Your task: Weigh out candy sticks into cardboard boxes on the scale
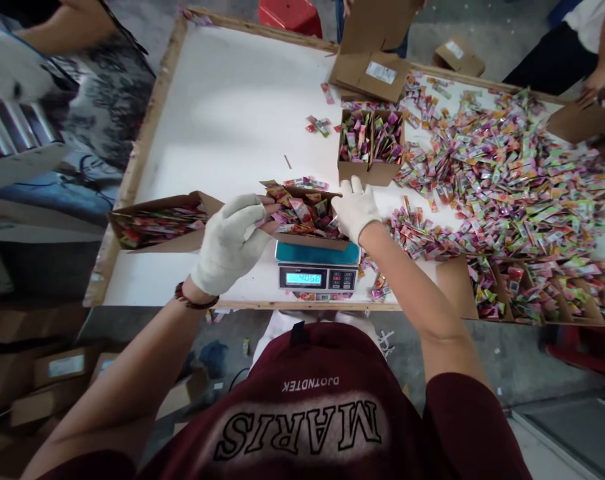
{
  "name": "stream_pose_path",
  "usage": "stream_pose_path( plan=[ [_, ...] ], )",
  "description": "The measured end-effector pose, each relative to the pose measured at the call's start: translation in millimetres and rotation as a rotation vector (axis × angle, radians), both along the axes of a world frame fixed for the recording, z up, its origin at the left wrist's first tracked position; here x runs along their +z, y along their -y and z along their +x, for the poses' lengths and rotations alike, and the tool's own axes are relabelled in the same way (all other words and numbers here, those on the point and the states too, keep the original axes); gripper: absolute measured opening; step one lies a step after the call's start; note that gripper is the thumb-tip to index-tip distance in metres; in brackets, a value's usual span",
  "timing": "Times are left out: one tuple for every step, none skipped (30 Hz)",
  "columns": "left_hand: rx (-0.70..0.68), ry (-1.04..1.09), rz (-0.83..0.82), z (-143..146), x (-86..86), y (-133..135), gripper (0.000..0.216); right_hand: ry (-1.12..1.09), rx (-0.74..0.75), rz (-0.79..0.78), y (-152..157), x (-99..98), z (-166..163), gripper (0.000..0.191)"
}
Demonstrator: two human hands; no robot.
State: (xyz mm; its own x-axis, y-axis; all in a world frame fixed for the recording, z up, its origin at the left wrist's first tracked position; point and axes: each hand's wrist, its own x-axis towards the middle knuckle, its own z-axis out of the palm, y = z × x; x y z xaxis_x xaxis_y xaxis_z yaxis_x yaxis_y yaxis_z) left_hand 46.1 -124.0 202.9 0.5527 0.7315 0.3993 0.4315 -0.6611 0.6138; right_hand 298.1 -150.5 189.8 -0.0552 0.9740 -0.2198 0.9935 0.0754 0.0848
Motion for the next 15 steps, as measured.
stream_pose_path(
  plan=[
    [-0.008, -0.001, 0.001, 1, -1.8, 0, 0.021, 0.017, 0.011, 0.0, 1, 0.7, 3, 0.026],
    [-0.014, -0.004, 0.003, 1, -3.9, -1, 0.021, 0.019, 0.03, 0.016, 3, 2.0, 7, 0.027],
    [-0.018, -0.008, 0.005, 2, -6.4, -1, 0.022, 0.01, 0.046, 0.043, 6, 3.8, 10, 0.027],
    [-0.016, -0.013, 0.006, 3, -9.1, -2, 0.023, -0.005, 0.05, 0.074, 9, 5.7, 13, 0.028],
    [-0.012, -0.024, 0.007, 4, -11.9, -3, 0.024, -0.023, 0.043, 0.101, 11, 7.5, 15, 0.029],
    [-0.012, -0.046, 0.008, 6, -14.7, -5, 0.026, -0.042, 0.031, 0.12, 13, 8.8, 15, 0.029],
    [-0.024, -0.086, 0.01, 8, -17.6, -6, 0.028, -0.058, 0.02, 0.124, 13, 9.6, 15, 0.031],
    [-0.052, -0.149, 0.015, 12, -20.4, -7, 0.029, -0.07, 0.011, 0.113, 11, 9.9, 13, 0.034],
    [-0.095, -0.238, 0.024, 16, -23.3, -8, 0.031, -0.073, 0.002, 0.089, 8, 9.9, 10, 0.037],
    [-0.143, -0.346, 0.037, 20, -26.1, -8, 0.033, -0.066, -0.007, 0.059, 5, 9.7, 7, 0.04],
    [-0.191, -0.464, 0.054, 25, -29.1, -7, 0.037, -0.051, -0.016, 0.032, 1, 9.5, 4, 0.04],
    [-0.232, -0.577, 0.074, 30, -32.3, -6, 0.039, -0.037, -0.025, 0.019, -2, 9.5, 2, 0.039],
    [-0.263, -0.676, 0.093, 35, -35.5, -4, 0.041, -0.031, -0.03, 0.018, -5, 9.7, 1, 0.037],
    [-0.282, -0.754, 0.11, 39, -38.9, -3, 0.039, -0.037, -0.024, 0.026, -7, 10.0, 1, 0.035],
    [-0.293, -0.807, 0.125, 43, -42.2, -1, 0.036, -0.056, -0.007, 0.036, -8, 10.3, 2, 0.034]
  ],
)
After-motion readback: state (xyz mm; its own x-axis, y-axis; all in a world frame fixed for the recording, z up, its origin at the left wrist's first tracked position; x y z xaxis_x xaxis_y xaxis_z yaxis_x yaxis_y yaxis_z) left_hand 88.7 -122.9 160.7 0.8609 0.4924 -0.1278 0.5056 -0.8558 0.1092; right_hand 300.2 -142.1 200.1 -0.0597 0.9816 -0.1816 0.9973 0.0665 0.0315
